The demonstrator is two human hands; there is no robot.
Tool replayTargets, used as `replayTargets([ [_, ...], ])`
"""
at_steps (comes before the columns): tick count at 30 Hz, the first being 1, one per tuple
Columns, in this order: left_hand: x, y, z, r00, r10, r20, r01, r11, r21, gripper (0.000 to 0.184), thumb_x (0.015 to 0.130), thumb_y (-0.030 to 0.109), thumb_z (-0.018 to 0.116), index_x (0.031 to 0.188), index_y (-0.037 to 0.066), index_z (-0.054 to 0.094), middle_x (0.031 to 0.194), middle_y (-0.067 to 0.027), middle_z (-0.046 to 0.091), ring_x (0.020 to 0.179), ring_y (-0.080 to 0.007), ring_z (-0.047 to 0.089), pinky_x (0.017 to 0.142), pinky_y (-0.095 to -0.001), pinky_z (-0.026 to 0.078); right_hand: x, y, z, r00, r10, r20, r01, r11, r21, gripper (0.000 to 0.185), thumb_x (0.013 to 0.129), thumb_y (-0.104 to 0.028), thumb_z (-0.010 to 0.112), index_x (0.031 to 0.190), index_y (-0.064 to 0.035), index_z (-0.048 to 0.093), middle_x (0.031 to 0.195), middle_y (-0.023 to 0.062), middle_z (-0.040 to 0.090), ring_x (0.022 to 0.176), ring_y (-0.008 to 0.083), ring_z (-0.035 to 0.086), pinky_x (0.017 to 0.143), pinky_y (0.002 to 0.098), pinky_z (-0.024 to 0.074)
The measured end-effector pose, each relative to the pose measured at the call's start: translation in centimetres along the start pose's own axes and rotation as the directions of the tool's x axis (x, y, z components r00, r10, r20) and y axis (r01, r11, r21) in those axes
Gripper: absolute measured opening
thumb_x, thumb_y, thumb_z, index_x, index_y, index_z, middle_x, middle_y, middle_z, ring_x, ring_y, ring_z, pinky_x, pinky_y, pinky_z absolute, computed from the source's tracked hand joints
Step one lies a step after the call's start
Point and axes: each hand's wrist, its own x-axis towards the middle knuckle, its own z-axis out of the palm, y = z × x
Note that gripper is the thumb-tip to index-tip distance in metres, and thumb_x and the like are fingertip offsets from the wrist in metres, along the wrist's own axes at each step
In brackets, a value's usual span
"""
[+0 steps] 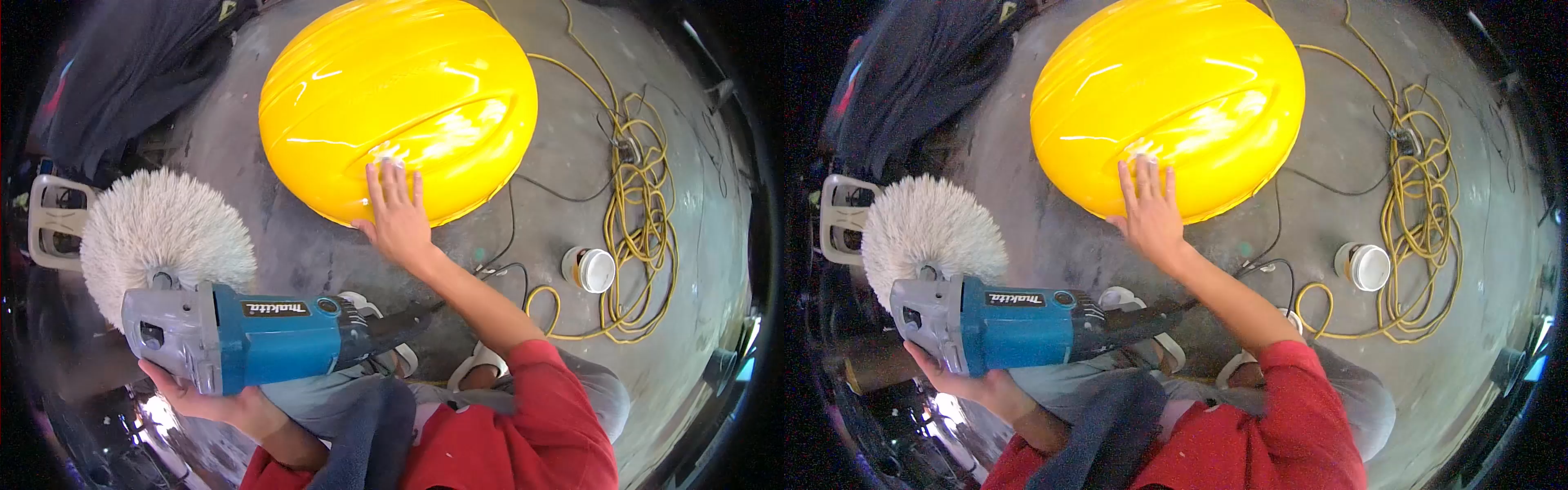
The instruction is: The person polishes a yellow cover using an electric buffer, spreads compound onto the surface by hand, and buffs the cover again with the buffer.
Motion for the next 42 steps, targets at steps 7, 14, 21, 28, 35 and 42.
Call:
replayTargets([
  [7, 0.9, -3.4, -5.2, 0.848, 0.359, 0.39, -0.491, 0.808, 0.326, 0.106, 0.067, 0.032, 0.078, 0.147, -0.007, 0.021, 0.145, -0.0265, 0.03, 0.134, -0.0378, 0.035, 0.112, -0.0509, 0.028, 4.0, -2.3, 2.6, 0.993, -0.067, 0.1, 0.087, 0.972, -0.217, 0.084, 0.087, -0.054, 0.055, 0.147, -0.0024, 0.027, 0.137, 0.0193, 0.049, 0.132, 0.0344, 0.042, 0.112, 0.055, 0.0214],
  [14, 1.9, -4.2, -4.3, 0.901, 0.282, 0.329, -0.367, 0.901, 0.231, 0.101, 0.07, 0.034, 0.076, 0.147, -0.005, 0.023, 0.144, -0.0262, 0.032, 0.132, -0.037, 0.038, 0.111, -0.0515, 0.031, 1.9, 3.7, -3.1, 0.898, 0.304, -0.32, -0.361, 0.922, -0.138, 0.081, 0.089, -0.053, 0.054, 0.144, 0.0021, 0.031, 0.132, 0.0274, 0.05, 0.123, 0.0382, 0.049, 0.108, 0.0564, 0.0294],
  [21, 1.3, -4.2, -4.7, 0.859, 0.343, 0.381, -0.467, 0.829, 0.307, 0.095, 0.07, 0.027, 0.078, 0.144, -0.008, 0.029, 0.145, -0.0263, 0.033, 0.136, -0.0345, 0.034, 0.113, -0.049, 0.026, 2.2, 10.2, -5.9, 0.901, 0.347, -0.26, -0.335, 0.938, 0.09, 0.081, 0.092, -0.05, 0.052, 0.141, 0.0099, 0.027, 0.13, 0.032, 0.05, 0.116, 0.044, 0.054, 0.105, 0.056, 0.035],
  [28, 0.3, -1.5, -1.6, 0.989, -0.111, 0.093, 0.119, 0.989, -0.086, 0.069, 0.09, 0.031, 0.059, 0.144, -0.002, 0.032, 0.146, -0.0212, 0.036, 0.132, -0.0324, 0.041, 0.109, -0.0492, 0.035, 4.0, 12.3, -9.1, 0.879, 0.471, -0.071, -0.45, 0.87, 0.202, 0.062, 0.093, -0.048, 0.052, 0.111, 0.011, 0.056, 0.098, 0.0283, 0.064, 0.096, 0.043, 0.062, 0.094, 0.0549, 0.0425],
  [35, 1.3, 0.3, 0.2, 0.881, -0.46, 0.112, 0.467, 0.803, -0.37, 0.057, 0.095, 0.043, 0.046, 0.138, 0.006, 0.045, 0.136, -0.0128, 0.051, 0.121, -0.0298, 0.053, 0.103, -0.0459, 0.044, 5.2, 15.6, -10.9, 0.868, 0.424, 0.258, -0.481, 0.847, 0.226, 0.061, 0.093, -0.05, 0.05, 0.104, 0.0088, 0.06, 0.108, 0.0275, 0.064, 0.101, 0.0392, 0.062, 0.094, 0.0576, 0.0408],
  [42, 0.0, 0.5, 0.0, 0.913, -0.349, 0.211, 0.403, 0.854, -0.329, 0.055, 0.096, 0.044, 0.045, 0.139, 0.01, 0.045, 0.139, -0.011, 0.049, 0.122, -0.028, 0.052, 0.102, -0.0451, 0.044, 2.7, 6.4, -4.1, 0.934, 0.099, -0.342, -0.176, 0.964, -0.201, 0.063, 0.092, -0.047, 0.052, 0.115, 0.0107, 0.058, 0.116, 0.0267, 0.062, 0.107, 0.0377, 0.06, 0.102, 0.0539, 0.0359],
])
